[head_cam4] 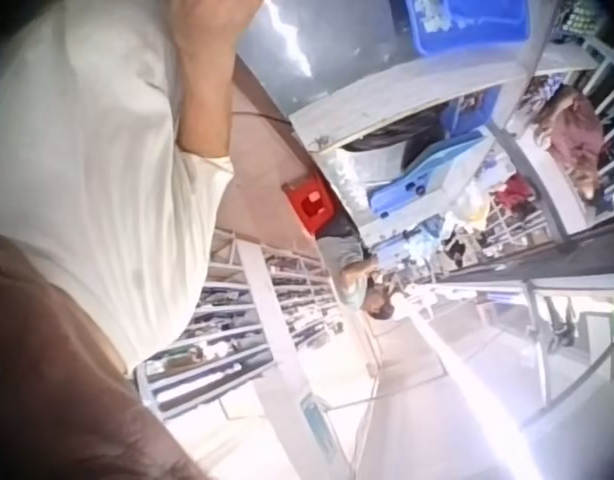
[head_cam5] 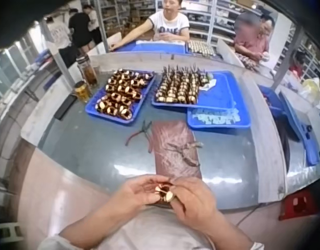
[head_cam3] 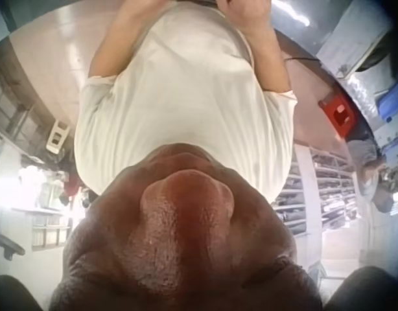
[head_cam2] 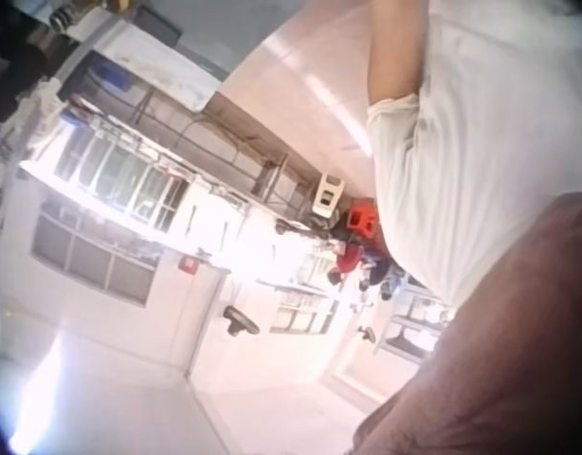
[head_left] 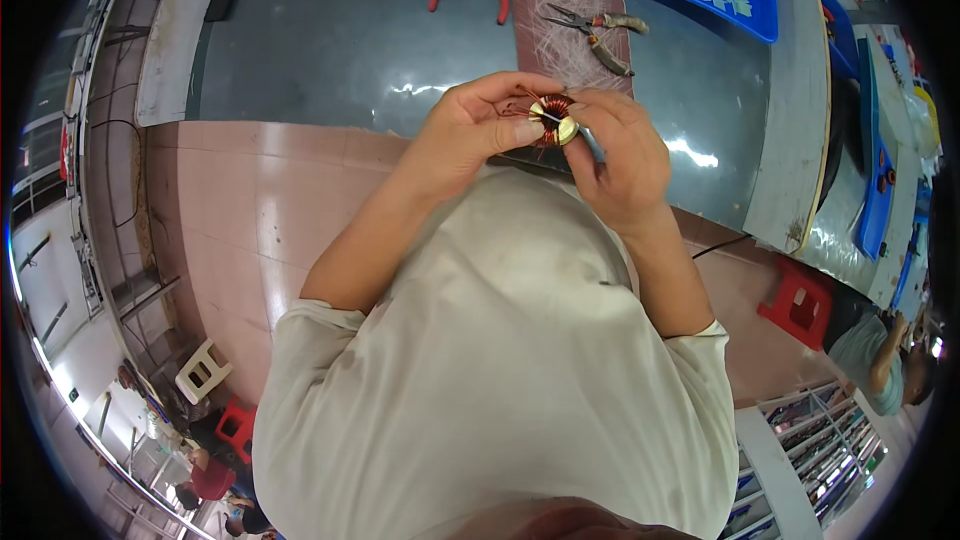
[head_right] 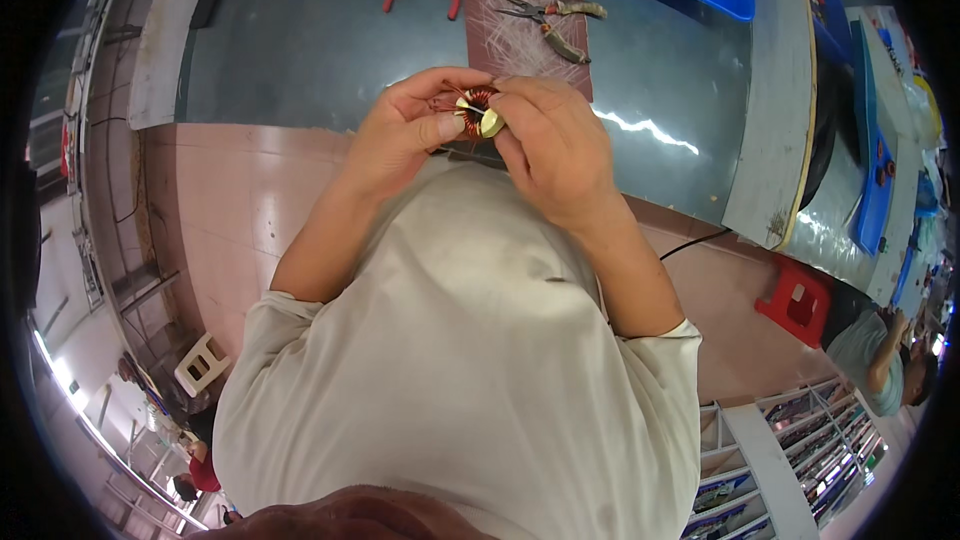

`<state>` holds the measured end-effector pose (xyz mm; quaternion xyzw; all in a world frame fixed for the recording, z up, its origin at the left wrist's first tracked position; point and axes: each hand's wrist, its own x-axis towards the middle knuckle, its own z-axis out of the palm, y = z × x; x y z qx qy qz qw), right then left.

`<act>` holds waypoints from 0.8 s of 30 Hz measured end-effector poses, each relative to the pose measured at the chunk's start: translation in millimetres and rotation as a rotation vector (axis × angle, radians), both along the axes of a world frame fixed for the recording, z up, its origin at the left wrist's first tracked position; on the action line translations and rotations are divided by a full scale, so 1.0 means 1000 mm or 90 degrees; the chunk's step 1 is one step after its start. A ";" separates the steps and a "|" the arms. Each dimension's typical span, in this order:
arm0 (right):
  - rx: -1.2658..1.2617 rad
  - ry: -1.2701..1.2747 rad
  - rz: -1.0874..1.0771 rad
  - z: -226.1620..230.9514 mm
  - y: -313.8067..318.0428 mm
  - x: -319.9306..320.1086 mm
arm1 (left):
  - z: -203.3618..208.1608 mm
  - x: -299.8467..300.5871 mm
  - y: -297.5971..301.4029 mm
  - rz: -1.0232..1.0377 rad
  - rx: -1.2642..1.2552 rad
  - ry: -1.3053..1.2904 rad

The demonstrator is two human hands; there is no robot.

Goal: Assembling and trimming wires on toroidal inductors at a factory workbench.

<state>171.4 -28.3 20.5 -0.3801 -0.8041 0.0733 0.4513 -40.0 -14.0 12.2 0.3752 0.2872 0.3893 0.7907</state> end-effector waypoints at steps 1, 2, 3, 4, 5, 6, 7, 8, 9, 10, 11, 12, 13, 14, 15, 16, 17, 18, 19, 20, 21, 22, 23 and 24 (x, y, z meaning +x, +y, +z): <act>-0.005 0.028 0.005 -0.005 -0.001 -0.001 | 0.003 0.000 -0.002 0.029 0.030 0.013; -0.011 0.055 0.009 -0.008 -0.001 -0.002 | 0.005 -0.001 -0.002 0.029 0.025 0.012; -0.017 0.054 0.010 -0.009 -0.001 -0.004 | 0.007 -0.002 -0.003 0.033 0.046 0.016; -0.016 0.083 0.009 -0.010 -0.001 -0.006 | 0.009 -0.002 -0.004 0.037 0.067 0.021; -0.015 0.111 0.007 -0.012 -0.001 -0.007 | 0.011 0.000 -0.005 0.037 0.062 0.019; -0.019 0.110 0.006 -0.013 0.001 -0.009 | 0.013 0.001 -0.007 0.055 0.093 0.038; -0.007 0.128 0.004 -0.015 0.003 -0.010 | 0.014 0.002 -0.008 0.073 0.124 0.056; 0.006 0.147 0.002 -0.016 0.003 -0.010 | 0.016 0.002 -0.009 0.073 0.121 0.055; 0.004 0.145 0.000 -0.016 0.003 -0.010 | 0.018 0.001 -0.010 0.073 0.158 0.078; -0.006 0.140 -0.005 -0.017 0.003 -0.009 | 0.019 0.000 -0.010 0.074 0.195 0.102; -0.016 0.136 -0.009 -0.017 0.003 -0.008 | 0.019 0.001 -0.011 0.072 0.193 0.100; -0.017 0.136 -0.010 -0.018 0.003 -0.008 | 0.018 0.002 -0.011 0.074 0.193 0.105; -0.017 0.138 -0.016 -0.019 0.003 -0.008 | 0.018 0.002 -0.011 0.077 0.192 0.110; -0.018 0.141 -0.021 -0.020 0.003 -0.009 | 0.018 0.002 -0.011 0.077 0.192 0.111; -0.019 0.141 -0.021 -0.021 0.002 -0.008 | 0.017 0.003 -0.011 0.075 0.199 0.115; -0.024 0.144 -0.023 -0.022 0.002 -0.008 | 0.017 0.003 -0.011 0.074 0.206 0.120; -0.029 0.146 -0.026 -0.023 0.002 -0.008 | 0.017 0.003 -0.012 0.075 0.205 0.121; -0.029 0.146 -0.025 -0.023 0.002 -0.008 | 0.018 0.003 -0.012 0.073 0.203 0.128; -0.031 0.150 -0.027 -0.024 0.002 -0.009 | 0.018 0.004 -0.012 0.071 0.200 0.134; -0.033 0.153 -0.029 -0.024 0.002 -0.009 | 0.018 0.004 -0.012 0.071 0.200 0.134; -0.033 0.154 -0.028 -0.025 0.002 -0.009 | 0.017 0.004 -0.011 0.073 0.202 0.142; -0.044 0.151 -0.029 -0.026 0.001 -0.008 | 0.017 0.005 -0.011 0.075 0.204 0.150; -0.056 0.148 -0.030 -0.026 0.001 -0.008 | 0.016 0.005 -0.011 0.076 0.204 0.150; -0.055 0.148 -0.029 -0.026 0.000 -0.008 | 0.015 0.005 -0.012 0.084 0.203 0.152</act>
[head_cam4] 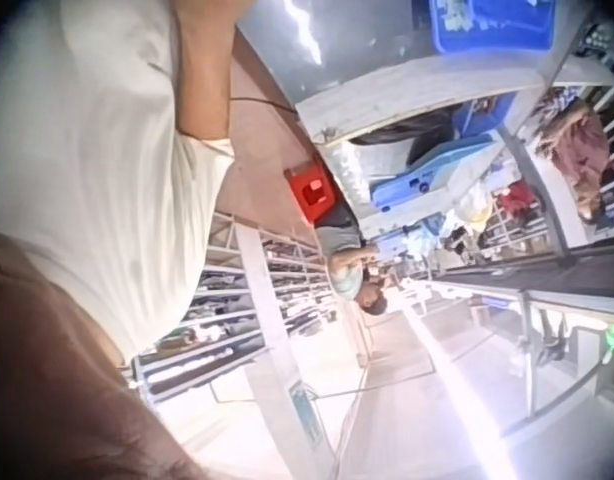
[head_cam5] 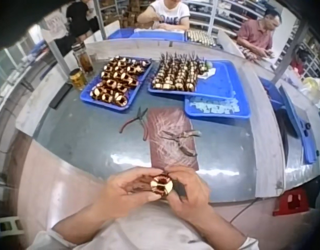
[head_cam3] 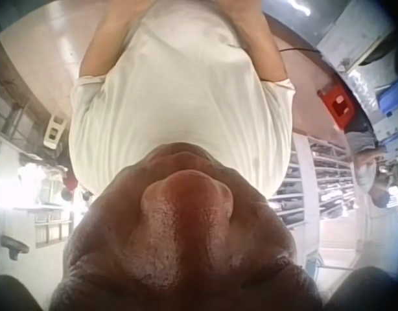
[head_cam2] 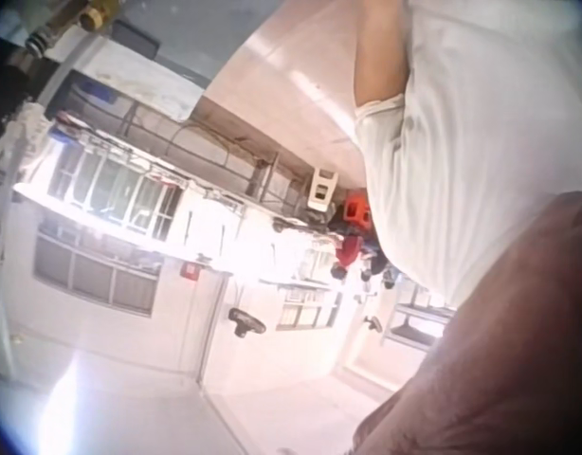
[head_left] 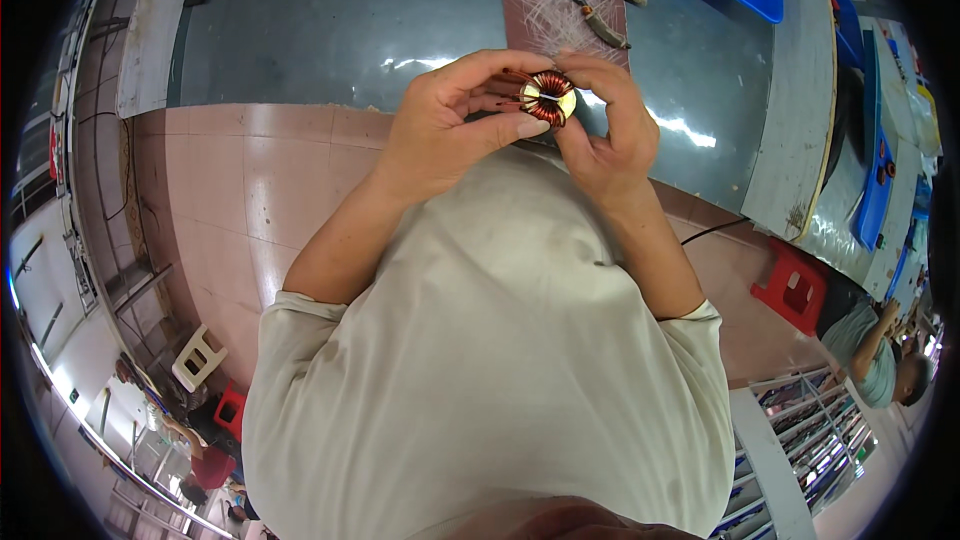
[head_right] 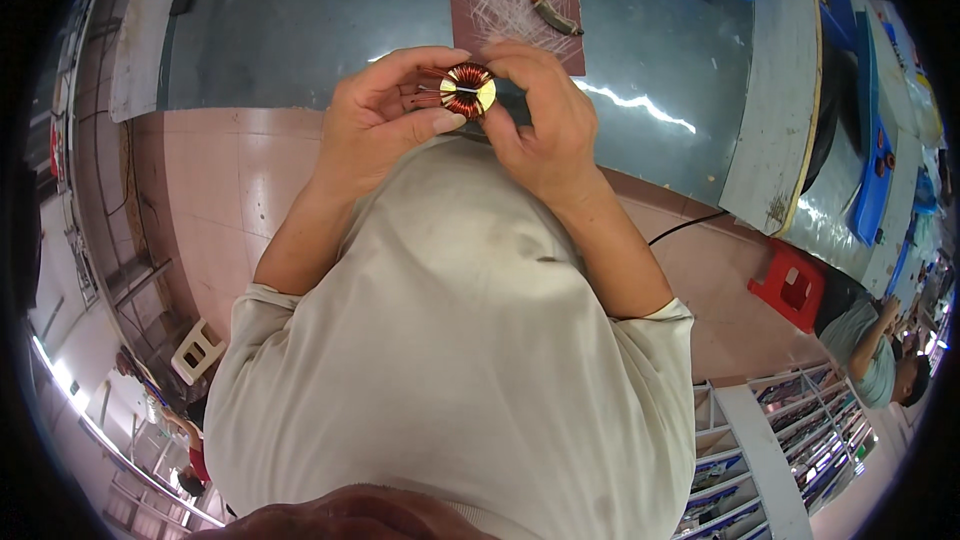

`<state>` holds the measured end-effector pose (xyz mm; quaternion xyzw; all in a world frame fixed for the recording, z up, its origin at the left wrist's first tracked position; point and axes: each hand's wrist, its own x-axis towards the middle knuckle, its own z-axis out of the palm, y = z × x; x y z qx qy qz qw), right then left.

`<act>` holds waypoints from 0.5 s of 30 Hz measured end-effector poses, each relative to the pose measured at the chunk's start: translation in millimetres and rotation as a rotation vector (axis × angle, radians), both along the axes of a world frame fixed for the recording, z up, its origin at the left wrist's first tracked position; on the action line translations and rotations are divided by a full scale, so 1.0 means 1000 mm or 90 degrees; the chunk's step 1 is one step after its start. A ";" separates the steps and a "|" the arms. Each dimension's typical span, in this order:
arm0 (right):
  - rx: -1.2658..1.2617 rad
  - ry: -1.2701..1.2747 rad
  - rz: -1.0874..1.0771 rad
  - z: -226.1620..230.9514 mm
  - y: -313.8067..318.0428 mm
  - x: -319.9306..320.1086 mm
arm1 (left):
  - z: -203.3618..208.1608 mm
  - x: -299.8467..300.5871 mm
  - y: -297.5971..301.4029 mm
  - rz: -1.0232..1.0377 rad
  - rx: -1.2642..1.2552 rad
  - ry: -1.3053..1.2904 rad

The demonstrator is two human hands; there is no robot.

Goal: Assembling and trimming wires on toroidal inductors at a factory workbench.

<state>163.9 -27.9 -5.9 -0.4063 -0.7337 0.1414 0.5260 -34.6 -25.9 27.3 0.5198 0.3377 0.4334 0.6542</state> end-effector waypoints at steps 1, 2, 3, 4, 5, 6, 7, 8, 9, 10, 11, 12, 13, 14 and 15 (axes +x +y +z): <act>-0.025 0.011 0.018 0.000 -0.001 0.000 | -0.001 0.000 0.000 0.008 0.000 0.001; -0.051 0.021 0.037 0.000 -0.002 0.001 | -0.002 0.001 -0.001 0.010 0.000 0.002; -0.050 0.021 0.037 0.000 -0.002 0.001 | -0.002 0.002 0.000 0.015 0.021 0.006; -0.061 0.024 0.040 0.000 -0.003 0.002 | -0.002 0.002 0.000 0.020 0.042 0.011; -0.072 0.026 0.043 0.000 -0.004 0.002 | -0.003 0.003 0.001 0.021 0.042 0.011; -0.071 0.026 0.044 -0.001 -0.004 0.002 | -0.004 0.003 0.001 0.021 0.035 0.020; -0.077 0.032 0.046 -0.003 -0.004 0.002 | -0.004 0.003 0.002 0.020 0.028 0.030; -0.084 0.038 0.049 -0.003 -0.004 0.001 | -0.004 0.002 0.002 0.020 0.028 0.030; -0.083 0.038 0.049 -0.002 -0.005 0.001 | -0.001 0.001 0.001 0.015 -0.010 0.020; -0.109 0.043 0.046 -0.001 -0.007 0.001 | 0.000 0.001 0.001 0.009 -0.049 0.010; -0.136 0.049 0.043 0.000 -0.009 0.001 | 0.002 0.001 0.002 0.009 -0.048 0.010; -0.136 0.049 0.044 0.000 -0.008 0.001 | 0.002 0.001 0.002 0.006 -0.053 -0.002; -0.137 0.045 0.041 0.000 -0.008 0.001 | 0.002 0.001 0.003 0.003 -0.058 -0.014; -0.138 0.042 0.037 0.000 -0.008 0.001 | 0.000 0.000 0.003 0.004 -0.058 -0.014; -0.138 0.042 0.037 -0.001 -0.008 0.001 | -0.001 -0.001 0.003 -0.002 -0.046 -0.014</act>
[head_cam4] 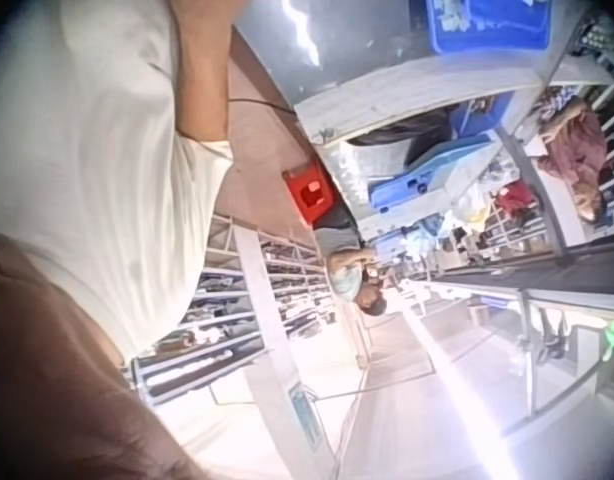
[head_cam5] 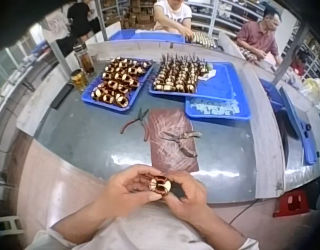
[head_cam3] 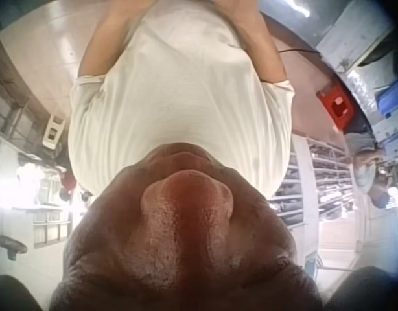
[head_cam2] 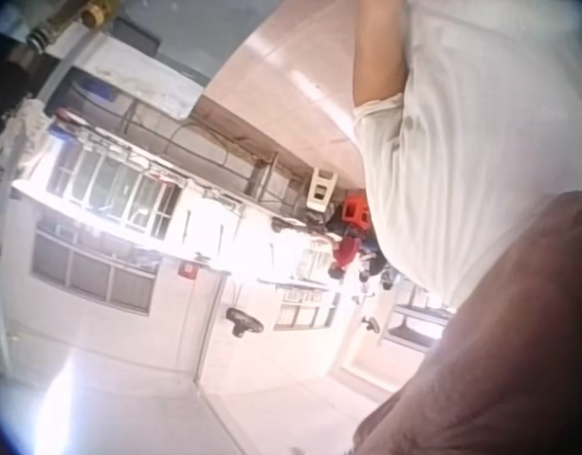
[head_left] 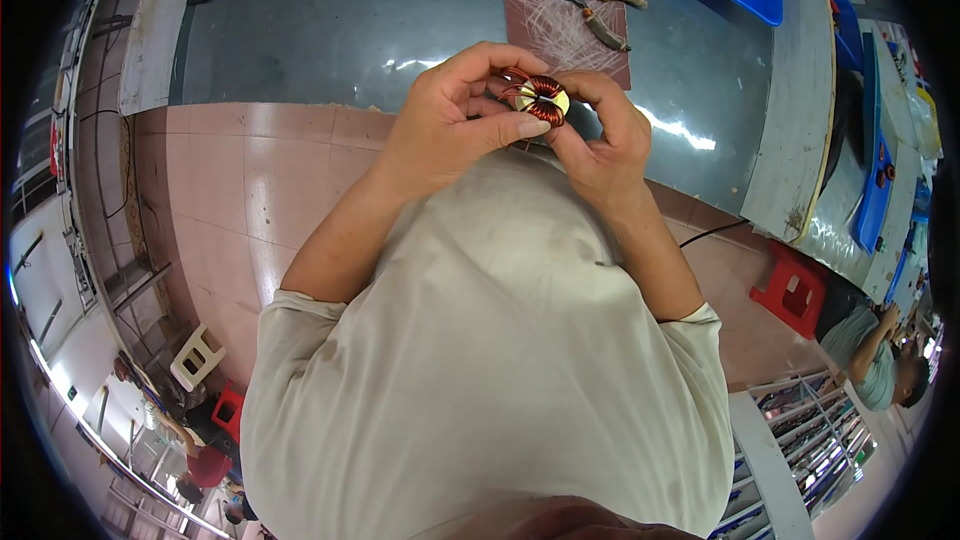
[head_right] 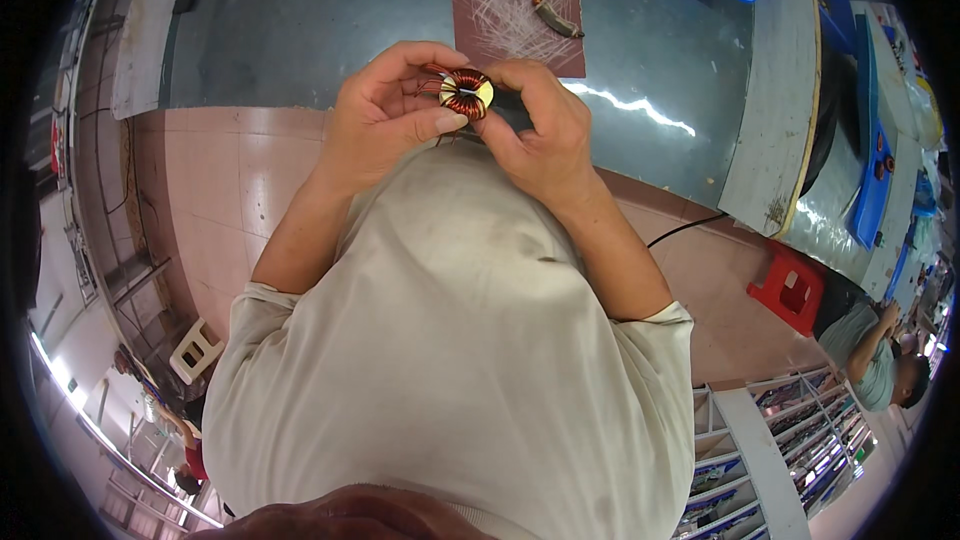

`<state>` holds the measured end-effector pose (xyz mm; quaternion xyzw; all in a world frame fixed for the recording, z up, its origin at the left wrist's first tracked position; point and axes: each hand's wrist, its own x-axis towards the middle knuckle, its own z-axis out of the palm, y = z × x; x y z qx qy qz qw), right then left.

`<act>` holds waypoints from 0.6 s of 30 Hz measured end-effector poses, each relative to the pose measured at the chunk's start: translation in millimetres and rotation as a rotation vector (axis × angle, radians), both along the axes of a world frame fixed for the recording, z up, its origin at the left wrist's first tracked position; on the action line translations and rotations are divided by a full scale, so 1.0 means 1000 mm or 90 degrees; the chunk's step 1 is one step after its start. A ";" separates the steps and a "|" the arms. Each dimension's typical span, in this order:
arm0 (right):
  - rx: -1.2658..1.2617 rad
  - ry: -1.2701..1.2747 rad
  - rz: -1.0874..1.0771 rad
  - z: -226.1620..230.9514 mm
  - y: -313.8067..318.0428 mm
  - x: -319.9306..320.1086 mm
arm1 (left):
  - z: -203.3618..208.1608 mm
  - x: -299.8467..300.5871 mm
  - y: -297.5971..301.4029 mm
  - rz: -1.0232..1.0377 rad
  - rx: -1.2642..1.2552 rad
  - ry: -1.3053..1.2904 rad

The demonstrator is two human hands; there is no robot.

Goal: Assembling and trimming wires on toroidal inductors at a factory workbench.

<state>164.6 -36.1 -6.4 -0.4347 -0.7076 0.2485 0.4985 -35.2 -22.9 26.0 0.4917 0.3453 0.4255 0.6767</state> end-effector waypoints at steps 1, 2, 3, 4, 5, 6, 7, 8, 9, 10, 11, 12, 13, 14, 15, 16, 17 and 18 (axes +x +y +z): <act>-0.006 -0.002 0.006 0.000 0.000 0.000 | -0.001 -0.001 0.000 -0.005 0.012 0.000; -0.012 -0.004 0.012 0.000 0.000 0.000 | -0.001 -0.001 0.000 -0.006 0.012 0.000; -0.012 -0.003 0.012 -0.001 0.000 0.001 | -0.001 -0.002 0.000 -0.011 0.020 0.021; -0.009 0.000 0.024 -0.001 0.000 0.001 | -0.001 -0.003 0.000 -0.017 0.029 0.042; -0.007 0.003 0.036 -0.001 0.001 0.001 | -0.001 -0.004 0.000 -0.017 0.028 0.042; -0.007 0.003 0.035 -0.001 0.000 0.001 | -0.002 -0.005 0.001 -0.026 0.049 0.056; -0.015 0.012 0.046 -0.002 0.000 0.001 | -0.003 -0.006 0.002 -0.036 0.071 0.069; -0.024 0.020 0.056 -0.002 0.000 0.001 | -0.001 -0.007 0.002 -0.036 0.070 0.070; -0.024 0.020 0.056 -0.003 0.000 0.001 | 0.002 -0.009 0.004 -0.046 0.108 0.121; -0.026 0.019 0.065 -0.003 0.000 0.001 | 0.005 -0.009 0.005 -0.056 0.146 0.173; -0.028 0.018 0.073 -0.004 0.000 0.002 | 0.007 -0.010 0.005 -0.057 0.145 0.173; -0.029 0.018 0.074 -0.004 0.000 0.002 | 0.009 -0.010 0.006 -0.064 0.149 0.177; -0.033 0.011 0.080 -0.003 0.000 0.003 | 0.010 -0.011 0.006 -0.071 0.154 0.181; -0.037 0.003 0.086 -0.003 0.000 0.003 | 0.009 -0.011 0.006 -0.071 0.153 0.182; -0.038 0.003 0.086 -0.002 -0.001 0.004 | 0.009 -0.012 0.007 -0.074 0.152 0.181; -0.044 -0.007 0.084 0.000 -0.001 0.004 | 0.008 -0.013 0.007 -0.077 0.152 0.179; -0.049 -0.018 0.082 0.001 -0.001 0.005 | 0.006 -0.014 0.008 -0.077 0.152 0.180; -0.049 -0.017 0.082 0.000 -0.002 0.005 | 0.003 -0.016 0.008 -0.079 0.139 0.179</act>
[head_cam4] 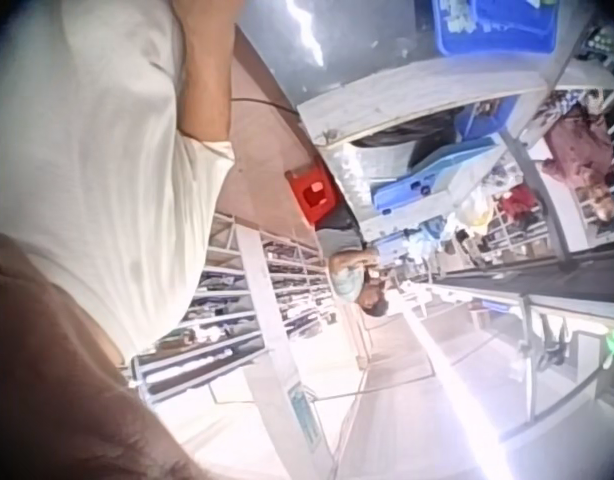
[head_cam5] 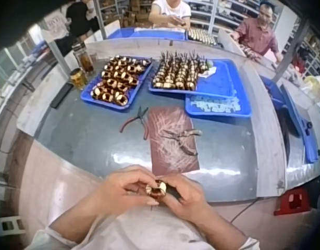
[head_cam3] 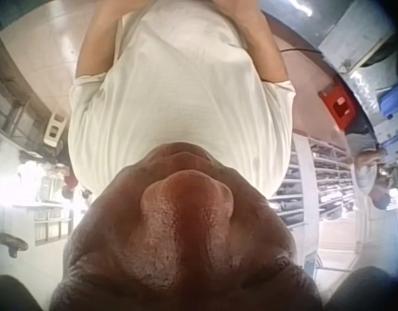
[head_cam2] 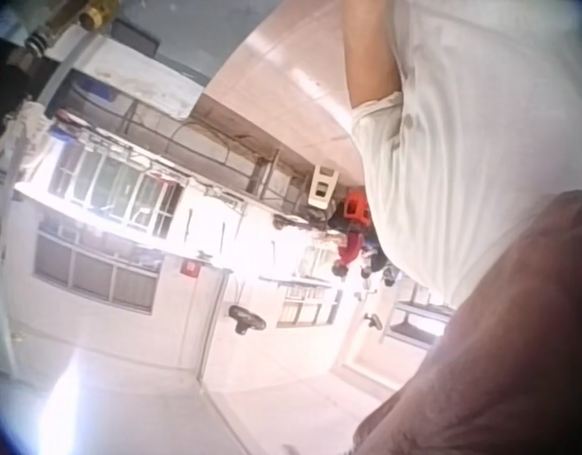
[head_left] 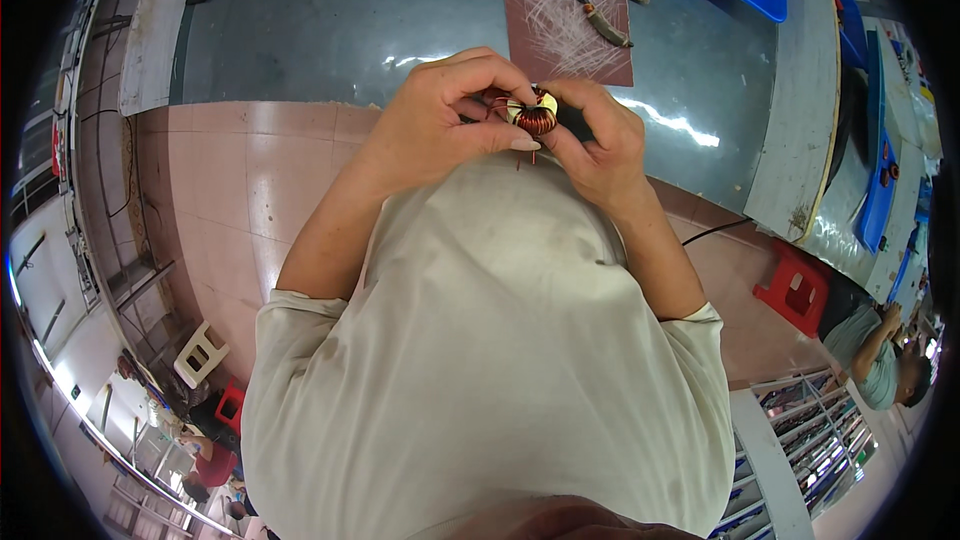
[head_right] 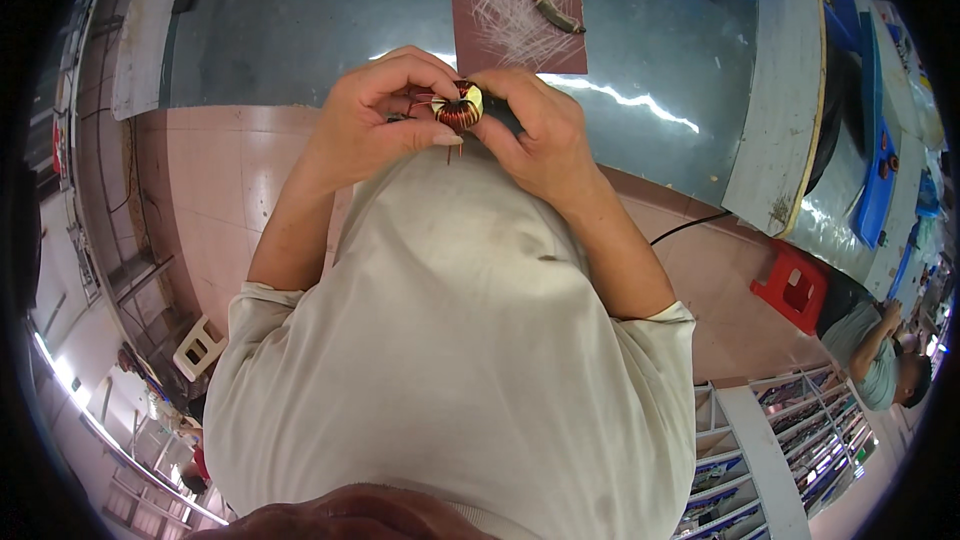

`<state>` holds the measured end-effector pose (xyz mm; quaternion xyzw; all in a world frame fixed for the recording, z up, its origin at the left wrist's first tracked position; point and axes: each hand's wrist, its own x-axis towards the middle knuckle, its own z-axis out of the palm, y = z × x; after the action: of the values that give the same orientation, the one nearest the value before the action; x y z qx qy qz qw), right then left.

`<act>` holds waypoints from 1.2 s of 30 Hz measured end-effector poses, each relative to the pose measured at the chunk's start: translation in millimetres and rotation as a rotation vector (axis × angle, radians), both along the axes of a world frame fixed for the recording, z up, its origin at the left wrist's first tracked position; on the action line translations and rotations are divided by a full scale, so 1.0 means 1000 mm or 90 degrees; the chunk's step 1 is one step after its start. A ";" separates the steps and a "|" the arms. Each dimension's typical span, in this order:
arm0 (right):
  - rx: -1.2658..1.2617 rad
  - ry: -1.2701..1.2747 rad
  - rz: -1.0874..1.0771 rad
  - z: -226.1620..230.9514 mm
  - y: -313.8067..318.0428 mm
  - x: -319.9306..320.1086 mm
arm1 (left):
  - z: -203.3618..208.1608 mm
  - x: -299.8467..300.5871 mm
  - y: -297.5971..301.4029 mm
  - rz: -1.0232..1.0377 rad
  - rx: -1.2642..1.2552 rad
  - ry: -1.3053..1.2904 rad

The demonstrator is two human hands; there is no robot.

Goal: Assembling and trimming wires on toroidal inductors at a factory workbench.

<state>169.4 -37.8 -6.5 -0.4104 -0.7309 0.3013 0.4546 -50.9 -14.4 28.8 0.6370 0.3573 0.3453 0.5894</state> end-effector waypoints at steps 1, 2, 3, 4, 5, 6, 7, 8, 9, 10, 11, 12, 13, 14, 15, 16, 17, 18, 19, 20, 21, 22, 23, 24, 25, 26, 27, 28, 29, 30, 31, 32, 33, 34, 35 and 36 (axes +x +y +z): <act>-0.004 0.000 -0.005 -0.001 -0.001 0.000 | -0.002 -0.001 0.000 0.000 -0.013 0.000; -0.007 0.001 -0.010 -0.002 -0.001 0.000 | -0.002 0.000 -0.001 0.000 -0.013 0.000; -0.007 0.001 -0.010 -0.001 -0.001 0.001 | -0.002 0.001 -0.002 0.012 -0.076 -0.045; -0.042 0.043 -0.010 0.000 -0.002 0.000 | -0.003 0.002 -0.002 0.025 -0.138 -0.089; -0.076 0.084 -0.009 0.001 -0.002 0.000 | -0.004 0.002 -0.002 0.024 -0.138 -0.089; -0.075 0.084 -0.009 0.004 -0.001 0.000 | -0.005 0.003 -0.001 0.038 -0.208 -0.137; -0.090 0.093 -0.022 0.007 0.001 -0.001 | -0.006 0.004 -0.001 0.051 -0.278 -0.185; -0.106 0.101 -0.035 0.009 0.002 -0.002 | -0.007 0.006 -0.001 0.051 -0.277 -0.185; -0.106 0.101 -0.035 0.011 0.002 -0.003 | -0.008 0.009 -0.002 0.075 -0.288 -0.182; -0.135 0.102 -0.041 0.012 0.002 -0.004 | -0.009 0.011 -0.002 0.099 -0.300 -0.178; -0.164 0.103 -0.047 0.013 0.003 -0.004 | -0.010 0.013 -0.001 0.100 -0.300 -0.178; -0.165 0.104 -0.047 0.013 0.002 -0.003 | -0.011 0.014 -0.001 0.100 -0.300 -0.183; -0.212 0.144 -0.033 0.012 0.002 -0.002 | -0.012 0.015 -0.001 0.100 -0.301 -0.188; -0.260 0.184 -0.020 0.012 0.002 -0.002 | -0.011 0.015 0.000 0.100 -0.302 -0.187; -0.261 0.185 -0.021 0.012 0.003 -0.002 | -0.011 0.016 0.001 0.086 -0.294 -0.171; -0.287 0.197 -0.030 0.013 0.003 -0.003 | -0.011 0.016 0.002 0.072 -0.287 -0.155; -0.313 0.209 -0.040 0.013 0.004 -0.003 | -0.012 0.016 0.004 0.071 -0.287 -0.155; -0.312 0.209 -0.041 0.013 0.006 -0.004 | -0.013 0.016 0.005 0.071 -0.296 -0.167; -0.318 0.220 -0.042 0.012 0.007 -0.004 | -0.014 0.017 0.006 0.070 -0.305 -0.180; -0.324 0.232 -0.043 0.012 0.009 -0.005 | -0.016 0.018 0.007 0.069 -0.303 -0.181; -0.320 0.232 -0.044 0.015 0.010 -0.007 | -0.018 0.019 0.008 0.080 -0.315 -0.213; -0.311 0.251 -0.083 0.020 0.010 -0.010 | -0.020 0.021 0.010 0.092 -0.327 -0.245; -0.302 0.271 -0.122 0.024 0.011 -0.011 | -0.022 0.023 0.011 0.090 -0.323 -0.246; -0.297 0.272 -0.118 0.021 0.013 -0.010 | -0.025 0.024 0.010 0.109 -0.341 -0.284; -0.210 0.241 -0.156 0.015 0.013 -0.009 | -0.027 0.026 0.010 0.128 -0.359 -0.321; -0.121 0.211 -0.192 0.012 0.015 -0.008 | -0.029 0.028 0.010 0.130 -0.353 -0.321; -0.119 0.212 -0.193 0.011 0.014 -0.009 | -0.031 0.031 0.009 0.167 -0.340 -0.328; -0.117 0.199 -0.193 0.012 0.011 -0.010 | -0.031 0.034 0.007 0.204 -0.327 -0.334; -0.115 0.186 -0.193 0.013 0.009 -0.012 | -0.030 0.037 0.006 0.202 -0.325 -0.333; -0.111 0.187 -0.196 0.013 0.009 -0.013 | -0.029 0.040 0.006 0.242 -0.311 -0.312; -0.118 0.170 -0.209 0.014 0.008 -0.014 | -0.027 0.042 0.007 0.281 -0.297 -0.290; -0.125 0.153 -0.221 0.015 0.008 -0.016 | -0.028 0.042 0.006 0.276 -0.294 -0.289; -0.121 0.155 -0.225 0.016 0.007 -0.018 | -0.031 0.041 0.004 0.279 -0.258 -0.281; -0.212 0.185 -0.207 0.017 0.006 -0.020 | -0.034 0.041 0.003 0.281 -0.223 -0.272; -0.303 0.214 -0.188 0.018 0.006 -0.021 | -0.036 0.042 0.004 0.276 -0.221 -0.271; -0.302 0.217 -0.191 0.017 0.005 -0.022 | -0.038 0.043 0.002 0.274 -0.173 -0.266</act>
<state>147.2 -32.4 10.6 -0.5519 -0.4851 0.4569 0.5013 -8.0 -11.9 -9.2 0.3780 0.3975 0.5345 0.6430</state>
